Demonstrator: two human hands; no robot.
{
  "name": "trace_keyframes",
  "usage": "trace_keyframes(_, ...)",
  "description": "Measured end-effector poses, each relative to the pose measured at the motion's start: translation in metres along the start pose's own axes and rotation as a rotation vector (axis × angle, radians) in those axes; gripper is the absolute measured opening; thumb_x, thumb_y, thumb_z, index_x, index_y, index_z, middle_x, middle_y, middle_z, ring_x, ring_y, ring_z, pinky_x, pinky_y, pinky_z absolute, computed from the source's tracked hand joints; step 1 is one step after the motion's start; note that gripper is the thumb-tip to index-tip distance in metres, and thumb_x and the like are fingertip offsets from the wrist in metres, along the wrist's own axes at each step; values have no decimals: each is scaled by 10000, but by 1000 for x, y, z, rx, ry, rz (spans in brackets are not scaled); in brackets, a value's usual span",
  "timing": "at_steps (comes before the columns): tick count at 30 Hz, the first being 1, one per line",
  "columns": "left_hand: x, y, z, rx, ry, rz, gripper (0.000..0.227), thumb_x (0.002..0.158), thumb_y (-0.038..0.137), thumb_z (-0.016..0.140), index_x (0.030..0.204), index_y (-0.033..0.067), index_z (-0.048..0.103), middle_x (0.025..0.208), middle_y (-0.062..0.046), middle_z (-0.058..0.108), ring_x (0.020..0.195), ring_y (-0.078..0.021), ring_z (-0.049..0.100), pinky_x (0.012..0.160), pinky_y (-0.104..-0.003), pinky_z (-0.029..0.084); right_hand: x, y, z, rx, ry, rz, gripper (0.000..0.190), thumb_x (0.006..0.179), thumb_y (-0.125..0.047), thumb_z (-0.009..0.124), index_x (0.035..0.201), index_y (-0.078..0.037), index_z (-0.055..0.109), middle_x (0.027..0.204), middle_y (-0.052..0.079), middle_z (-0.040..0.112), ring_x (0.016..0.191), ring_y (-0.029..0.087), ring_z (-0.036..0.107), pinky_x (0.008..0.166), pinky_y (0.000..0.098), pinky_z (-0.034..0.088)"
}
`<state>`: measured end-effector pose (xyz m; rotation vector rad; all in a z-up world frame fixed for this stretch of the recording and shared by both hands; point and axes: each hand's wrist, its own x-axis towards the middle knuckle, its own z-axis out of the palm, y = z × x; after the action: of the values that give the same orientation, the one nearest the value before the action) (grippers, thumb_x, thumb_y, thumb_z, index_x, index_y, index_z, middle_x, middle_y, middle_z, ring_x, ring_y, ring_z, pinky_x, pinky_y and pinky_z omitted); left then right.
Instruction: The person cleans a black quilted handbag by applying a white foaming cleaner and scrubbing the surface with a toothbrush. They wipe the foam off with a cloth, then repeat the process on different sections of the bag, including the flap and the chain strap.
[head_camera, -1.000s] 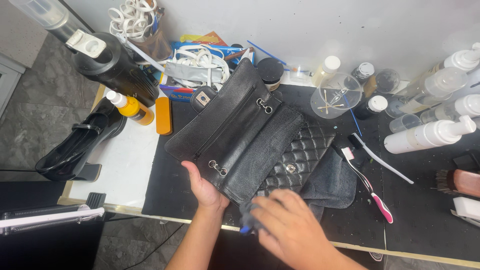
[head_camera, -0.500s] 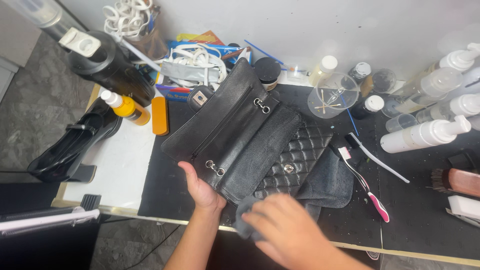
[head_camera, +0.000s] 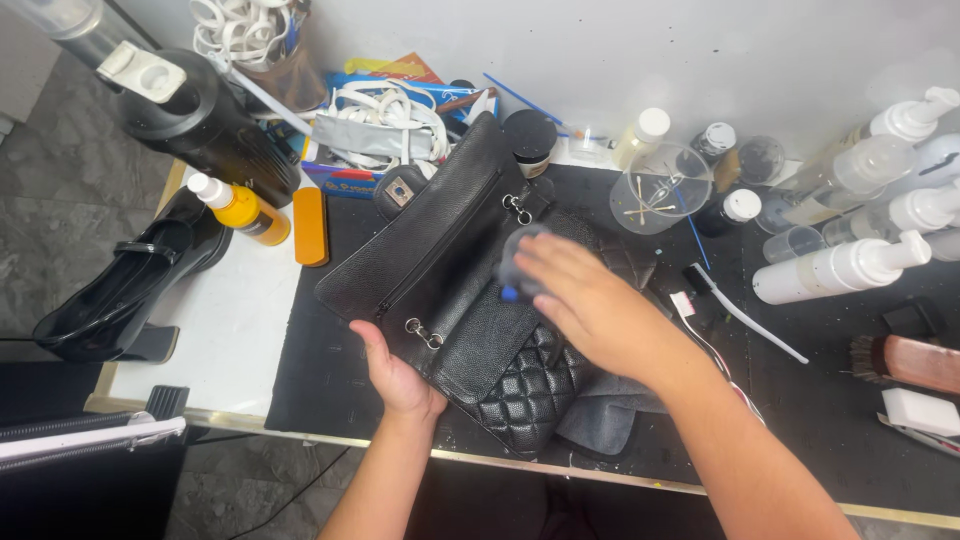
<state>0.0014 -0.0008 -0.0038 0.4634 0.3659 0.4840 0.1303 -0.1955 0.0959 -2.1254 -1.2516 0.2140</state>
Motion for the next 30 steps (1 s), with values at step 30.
trace_keyframes(30, -1, -1, 1, 52, 34, 15, 801, 993, 652, 372, 1487, 28, 450, 1466, -146, 544, 1337, -334, 536, 1131, -495, 432, 11, -40, 7, -82, 97, 22, 400, 705, -107, 758, 1100, -94, 698, 1102, 123, 649, 1054, 343, 599, 897, 446, 516)
